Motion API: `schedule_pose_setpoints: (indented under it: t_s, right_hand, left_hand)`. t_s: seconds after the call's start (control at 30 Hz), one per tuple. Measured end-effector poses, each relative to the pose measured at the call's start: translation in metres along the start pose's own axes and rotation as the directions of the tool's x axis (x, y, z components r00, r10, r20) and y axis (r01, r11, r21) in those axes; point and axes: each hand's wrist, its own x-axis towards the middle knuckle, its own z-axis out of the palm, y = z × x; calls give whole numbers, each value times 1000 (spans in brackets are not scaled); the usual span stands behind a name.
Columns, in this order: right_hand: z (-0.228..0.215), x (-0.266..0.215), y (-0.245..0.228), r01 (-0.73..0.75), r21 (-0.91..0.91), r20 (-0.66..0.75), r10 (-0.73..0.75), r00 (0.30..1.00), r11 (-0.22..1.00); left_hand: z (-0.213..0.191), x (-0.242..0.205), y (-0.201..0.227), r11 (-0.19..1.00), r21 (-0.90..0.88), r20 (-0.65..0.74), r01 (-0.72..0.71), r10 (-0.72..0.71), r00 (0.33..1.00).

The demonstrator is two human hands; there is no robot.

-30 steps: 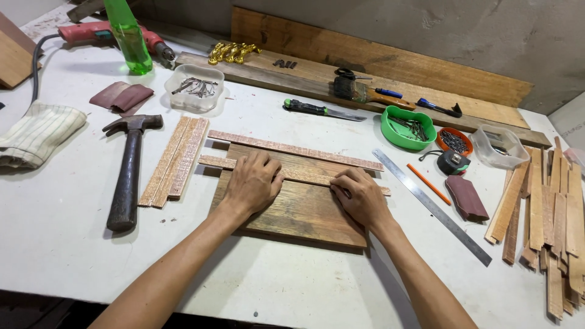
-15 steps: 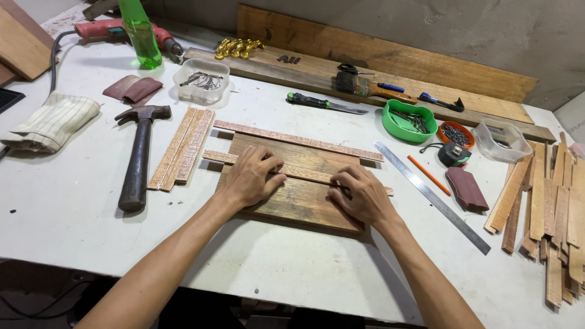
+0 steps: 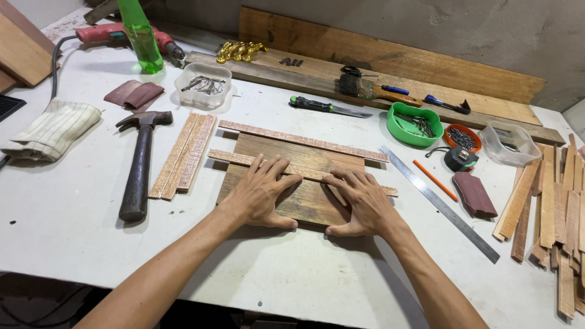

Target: Measuring and marking thin wood strips against a board using a ruler and pencil.

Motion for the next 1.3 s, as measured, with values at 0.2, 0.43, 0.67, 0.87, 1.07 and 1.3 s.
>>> schedule_pose_setpoints:
  t_s: [0.2,0.43,0.67,0.87,1.07,1.3]
  right_hand:
    - [0,19,17,0,-7,-5,0,1000,1000]
    - [3,46,45,13,38,-12,-12,1000,999]
    - [12,48,53,32,40,-23,-31,999,999]
    - [15,34,45,-5,19,14,5,1000,1000]
    - [16,21,32,78,20,-42,-77,996,997]
    - [18,17,21,64,0,-48,-64,997,998]
  left_hand:
    - [-2,23,-14,1000,-16,-12,-6,6,1000]
    - [-4,50,-29,999,-36,-11,19,-19,1000]
    - [11,56,-39,1000,-2,-15,26,-26,1000]
    - [6,47,-32,999,-2,-14,35,-35,999]
    - [3,30,-24,999,17,-19,48,-47,999]
    - [-1,19,-16,998,25,-41,61,-60,997]
